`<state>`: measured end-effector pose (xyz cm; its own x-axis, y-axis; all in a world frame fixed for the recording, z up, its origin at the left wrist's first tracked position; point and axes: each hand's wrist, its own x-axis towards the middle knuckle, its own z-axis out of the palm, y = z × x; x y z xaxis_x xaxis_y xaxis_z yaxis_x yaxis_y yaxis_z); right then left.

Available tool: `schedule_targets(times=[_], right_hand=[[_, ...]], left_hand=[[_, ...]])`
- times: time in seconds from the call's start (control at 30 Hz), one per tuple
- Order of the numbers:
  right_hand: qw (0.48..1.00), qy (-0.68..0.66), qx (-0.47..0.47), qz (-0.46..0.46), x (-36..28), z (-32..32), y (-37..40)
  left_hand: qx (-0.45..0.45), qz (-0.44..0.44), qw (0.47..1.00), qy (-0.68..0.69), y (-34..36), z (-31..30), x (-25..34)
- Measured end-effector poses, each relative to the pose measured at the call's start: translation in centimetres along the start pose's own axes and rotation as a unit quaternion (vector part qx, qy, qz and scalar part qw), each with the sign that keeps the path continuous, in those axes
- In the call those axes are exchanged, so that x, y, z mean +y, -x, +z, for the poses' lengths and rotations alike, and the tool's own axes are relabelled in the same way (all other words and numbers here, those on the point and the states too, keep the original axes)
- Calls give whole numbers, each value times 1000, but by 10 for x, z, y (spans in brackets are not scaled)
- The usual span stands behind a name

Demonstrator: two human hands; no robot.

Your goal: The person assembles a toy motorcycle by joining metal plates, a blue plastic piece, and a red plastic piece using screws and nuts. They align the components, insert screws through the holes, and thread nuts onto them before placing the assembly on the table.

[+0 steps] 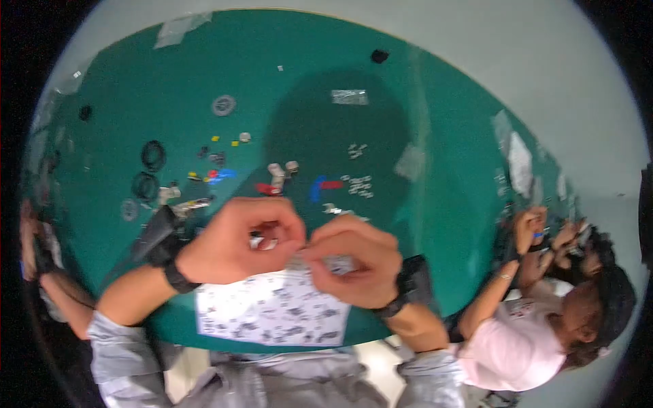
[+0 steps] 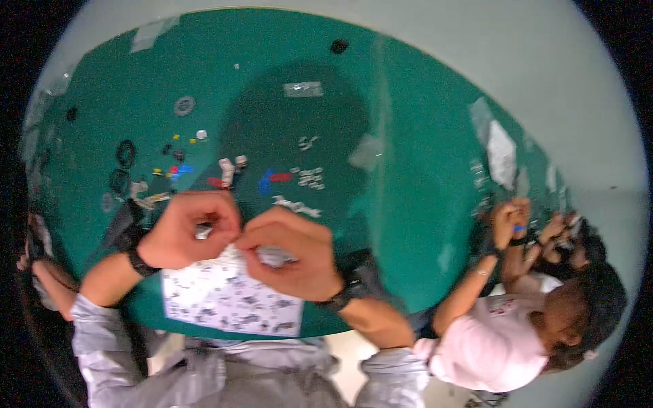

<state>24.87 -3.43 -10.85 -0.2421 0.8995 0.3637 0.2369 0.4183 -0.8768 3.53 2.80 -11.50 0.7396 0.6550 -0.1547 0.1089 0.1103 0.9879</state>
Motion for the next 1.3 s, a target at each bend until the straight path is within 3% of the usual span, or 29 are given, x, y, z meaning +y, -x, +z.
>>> schedule_targets(times=[0.4,0.87,1.1,1.3], right_hand=[[1000,1,15,23,0,5,4],[997,56,28,-54,9,2,2],[994,47,31,-93,10,2,6],[987,66,51,-136,4,5,7]], left_hand=[[4,18,993,118,-4,3,-7],[26,-12,991,132,-3,7,-7],[14,38,994,98,0,8,-11],[24,141,990,18,0,7,-8]])
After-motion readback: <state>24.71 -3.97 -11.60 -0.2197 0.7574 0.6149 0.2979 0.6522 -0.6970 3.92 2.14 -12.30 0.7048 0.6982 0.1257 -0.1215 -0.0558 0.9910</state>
